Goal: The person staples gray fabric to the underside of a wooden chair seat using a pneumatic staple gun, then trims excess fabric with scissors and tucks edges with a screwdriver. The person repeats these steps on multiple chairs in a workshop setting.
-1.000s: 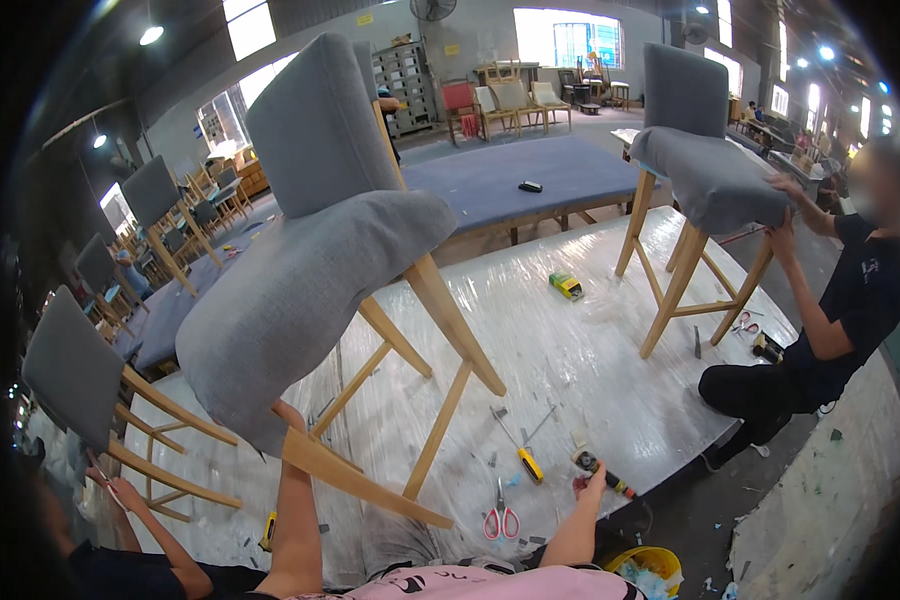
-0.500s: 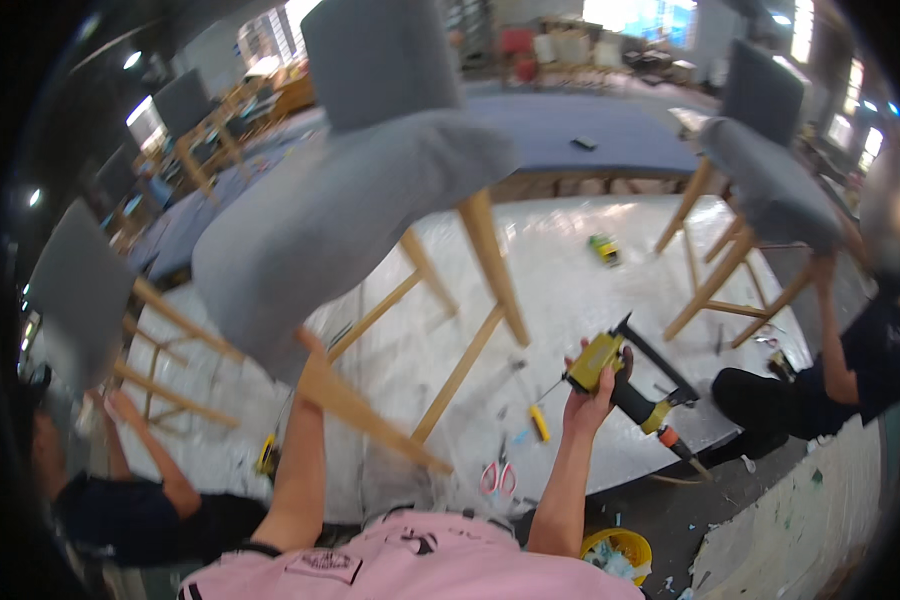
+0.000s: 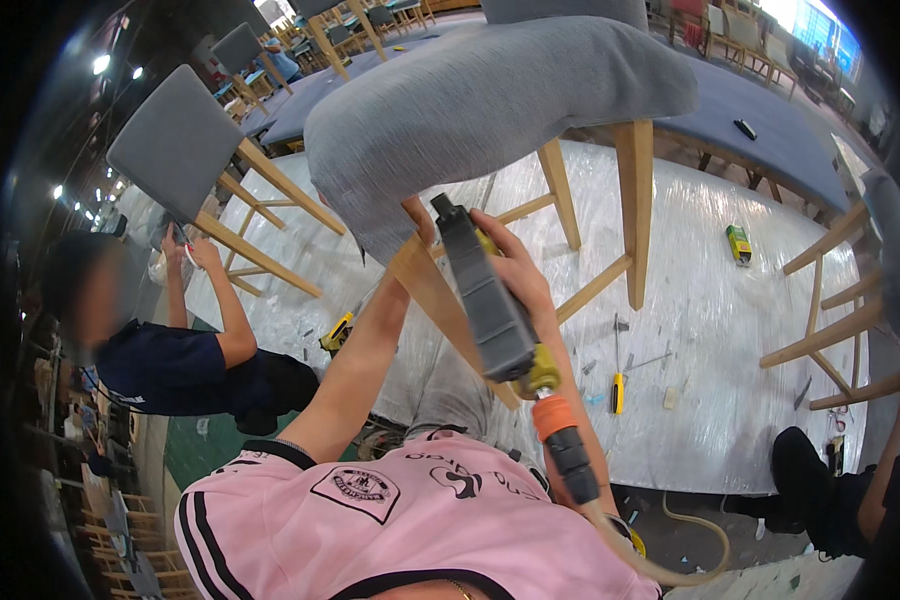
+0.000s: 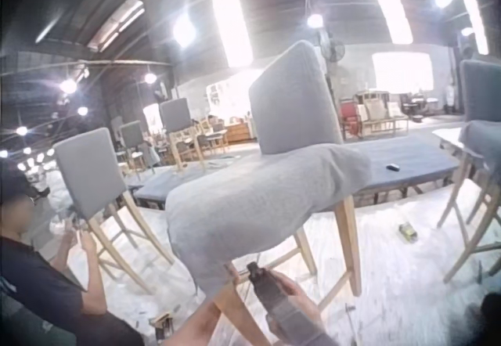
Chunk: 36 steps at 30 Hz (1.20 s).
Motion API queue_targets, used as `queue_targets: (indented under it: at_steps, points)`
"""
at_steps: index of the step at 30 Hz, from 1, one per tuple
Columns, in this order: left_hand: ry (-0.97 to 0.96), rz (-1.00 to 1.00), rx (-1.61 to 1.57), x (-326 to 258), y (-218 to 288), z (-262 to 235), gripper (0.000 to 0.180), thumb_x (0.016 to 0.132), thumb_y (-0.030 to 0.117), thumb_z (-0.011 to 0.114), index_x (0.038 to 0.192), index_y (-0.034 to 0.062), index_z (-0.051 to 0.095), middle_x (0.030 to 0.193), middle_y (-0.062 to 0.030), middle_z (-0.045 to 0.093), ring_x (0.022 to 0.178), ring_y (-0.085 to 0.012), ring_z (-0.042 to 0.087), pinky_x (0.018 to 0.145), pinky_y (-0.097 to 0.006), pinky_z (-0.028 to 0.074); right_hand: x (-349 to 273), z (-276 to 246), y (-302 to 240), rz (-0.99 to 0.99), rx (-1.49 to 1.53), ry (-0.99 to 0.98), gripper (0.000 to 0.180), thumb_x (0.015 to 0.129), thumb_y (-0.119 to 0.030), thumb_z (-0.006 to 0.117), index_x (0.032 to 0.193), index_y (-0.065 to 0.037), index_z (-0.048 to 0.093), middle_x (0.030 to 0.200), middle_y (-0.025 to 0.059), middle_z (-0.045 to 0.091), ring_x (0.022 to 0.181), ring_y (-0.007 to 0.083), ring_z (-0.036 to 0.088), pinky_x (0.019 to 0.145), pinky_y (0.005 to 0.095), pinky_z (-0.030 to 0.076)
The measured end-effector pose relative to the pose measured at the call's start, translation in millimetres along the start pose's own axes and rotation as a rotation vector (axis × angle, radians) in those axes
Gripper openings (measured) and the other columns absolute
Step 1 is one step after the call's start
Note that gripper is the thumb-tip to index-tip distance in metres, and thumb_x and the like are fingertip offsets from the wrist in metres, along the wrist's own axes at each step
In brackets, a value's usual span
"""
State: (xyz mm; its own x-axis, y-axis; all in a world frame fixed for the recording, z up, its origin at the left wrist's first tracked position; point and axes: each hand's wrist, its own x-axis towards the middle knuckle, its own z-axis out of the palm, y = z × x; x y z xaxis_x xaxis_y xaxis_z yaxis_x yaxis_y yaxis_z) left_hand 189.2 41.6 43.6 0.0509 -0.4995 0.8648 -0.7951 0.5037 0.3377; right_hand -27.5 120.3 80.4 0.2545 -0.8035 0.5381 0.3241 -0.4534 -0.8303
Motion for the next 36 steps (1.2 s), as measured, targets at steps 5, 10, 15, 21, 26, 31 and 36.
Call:
queue_targets:
  at_steps: [5, 10, 15, 21, 26, 31, 36]
  points:
    - [-0.006, -0.008, -0.013, 3, -1, 8, 0.070, 0.100, 0.042, 0.062, 0.157, 0.0172, 0.028, 0.163, -0.0218, 0.023, 0.139, -0.0379, 0.044, 0.118, -0.050, 0.034, 13, 8, 1, -0.010, -0.020, -0.066, 0.044, 0.091, -0.004, 0.062, 0.135, -0.007, 0.062, 0.153, 0.0146, 0.051, 0.134, 0.0240, 0.056, 0.111, 0.0299, 0.042]
    - [-0.005, -0.008, 0.001, 1, -2, 6, 0.071, 0.101, 0.042, 0.061, 0.157, 0.0170, 0.027, 0.163, -0.0217, 0.023, 0.139, -0.0378, 0.045, 0.118, -0.050, 0.034, 8, 11, 6, -0.028, 0.009, -0.071, 0.048, 0.094, -0.008, 0.060, 0.142, -0.009, 0.059, 0.151, 0.0095, 0.054, 0.130, 0.0179, 0.058, 0.105, 0.0269, 0.046]
    - [-0.009, -0.014, 0.002, 0, -3, 6, 0.071, 0.102, 0.042, 0.060, 0.158, 0.0168, 0.026, 0.163, -0.0216, 0.022, 0.139, -0.0376, 0.045, 0.118, -0.050, 0.034, 19, 0, 7, -0.011, -0.041, -0.166, 0.048, 0.091, -0.007, 0.060, 0.139, -0.008, 0.058, 0.147, 0.0103, 0.056, 0.124, 0.0168, 0.058, 0.102, 0.0295, 0.047]
    - [-0.028, -0.019, 0.018, -8, 0, 2, 0.071, 0.102, 0.043, 0.059, 0.159, 0.0165, 0.024, 0.163, -0.0215, 0.022, 0.139, -0.0375, 0.045, 0.118, -0.049, 0.034, 10, 9, 22, -0.308, -0.152, -0.029, 0.042, 0.084, -0.002, 0.071, 0.124, -0.011, 0.064, 0.139, 0.0122, 0.061, 0.118, 0.0218, 0.062, 0.100, 0.0351, 0.049]
    - [0.076, 0.105, 0.111, 20, 2, -5, 0.072, 0.103, 0.043, 0.059, 0.159, 0.0163, 0.023, 0.163, -0.0214, 0.021, 0.138, -0.0374, 0.045, 0.118, -0.049, 0.034, 1, -26, 52, 0.027, -0.360, -0.133, 0.039, 0.083, -0.007, 0.077, 0.121, -0.011, 0.066, 0.122, 0.0087, 0.068, 0.106, 0.0207, 0.064, 0.094, 0.0339, 0.050]
    - [0.320, 0.003, 0.074, 31, -11, -34, 0.072, 0.104, 0.043, 0.058, 0.160, 0.0161, 0.022, 0.163, -0.0213, 0.021, 0.138, -0.0373, 0.045, 0.118, -0.049, 0.034, -9, -26, 13, 0.011, -0.260, -0.015, 0.060, 0.084, -0.006, 0.074, 0.139, -0.003, 0.052, 0.133, 0.0120, 0.061, 0.121, 0.0221, 0.058, 0.105, 0.0354, 0.045]
    - [0.418, -0.598, -0.751, 11, 23, -53, 0.067, 0.108, 0.052, 0.042, 0.157, 0.0092, 0.024, 0.152, -0.0149, 0.041, 0.133, -0.0276, 0.050, 0.109, -0.042, 0.044, -140, -95, 93, 0.185, -0.256, 0.562, 0.065, 0.092, -0.013, 0.074, 0.149, -0.003, 0.045, 0.136, 0.0158, 0.059, 0.123, 0.0246, 0.057, 0.105, 0.0393, 0.048]
